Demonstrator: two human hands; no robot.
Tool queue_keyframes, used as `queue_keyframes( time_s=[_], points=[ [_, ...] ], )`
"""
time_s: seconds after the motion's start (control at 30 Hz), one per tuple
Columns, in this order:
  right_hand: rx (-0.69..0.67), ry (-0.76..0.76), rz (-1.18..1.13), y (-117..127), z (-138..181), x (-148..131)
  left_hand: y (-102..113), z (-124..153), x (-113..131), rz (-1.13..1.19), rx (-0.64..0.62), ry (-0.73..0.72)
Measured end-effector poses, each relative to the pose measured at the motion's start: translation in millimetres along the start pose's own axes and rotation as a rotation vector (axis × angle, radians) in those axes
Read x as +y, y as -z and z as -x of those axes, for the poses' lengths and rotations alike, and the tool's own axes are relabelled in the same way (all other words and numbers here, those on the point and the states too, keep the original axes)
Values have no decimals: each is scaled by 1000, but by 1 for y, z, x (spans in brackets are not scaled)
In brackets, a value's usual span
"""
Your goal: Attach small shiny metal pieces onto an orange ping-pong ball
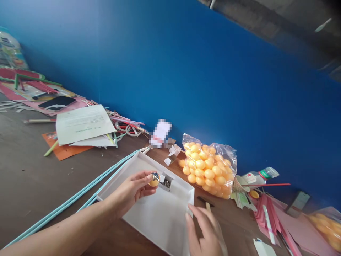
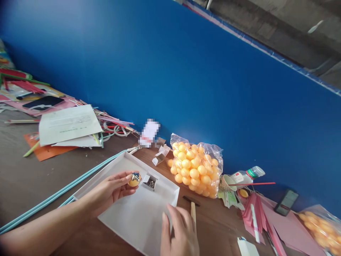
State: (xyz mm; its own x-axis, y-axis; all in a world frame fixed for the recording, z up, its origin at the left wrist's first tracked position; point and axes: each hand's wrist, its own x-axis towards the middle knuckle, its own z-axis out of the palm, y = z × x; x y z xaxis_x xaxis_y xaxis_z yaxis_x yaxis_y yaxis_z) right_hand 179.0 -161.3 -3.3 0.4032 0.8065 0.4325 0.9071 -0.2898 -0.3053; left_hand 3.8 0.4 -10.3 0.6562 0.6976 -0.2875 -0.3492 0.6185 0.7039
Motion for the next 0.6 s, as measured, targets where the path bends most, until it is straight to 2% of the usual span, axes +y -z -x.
queue_keyframes(
  time_s=[0.1,0.27,0.4,0.6],
  points=[
    [-157,108,89,-7,-36,-31,1,-1,-1,2,-12,-9],
    [-214,204,245,-28,-77,-49,2,-1,-1,38,-38,-30],
    [-232,214,350,-43,-89,-48,2,-2,-1,61,-39,-30],
    [-290,165,436,-53,-87,-49,0,-1,1,41,-35,-19]
  ],
)
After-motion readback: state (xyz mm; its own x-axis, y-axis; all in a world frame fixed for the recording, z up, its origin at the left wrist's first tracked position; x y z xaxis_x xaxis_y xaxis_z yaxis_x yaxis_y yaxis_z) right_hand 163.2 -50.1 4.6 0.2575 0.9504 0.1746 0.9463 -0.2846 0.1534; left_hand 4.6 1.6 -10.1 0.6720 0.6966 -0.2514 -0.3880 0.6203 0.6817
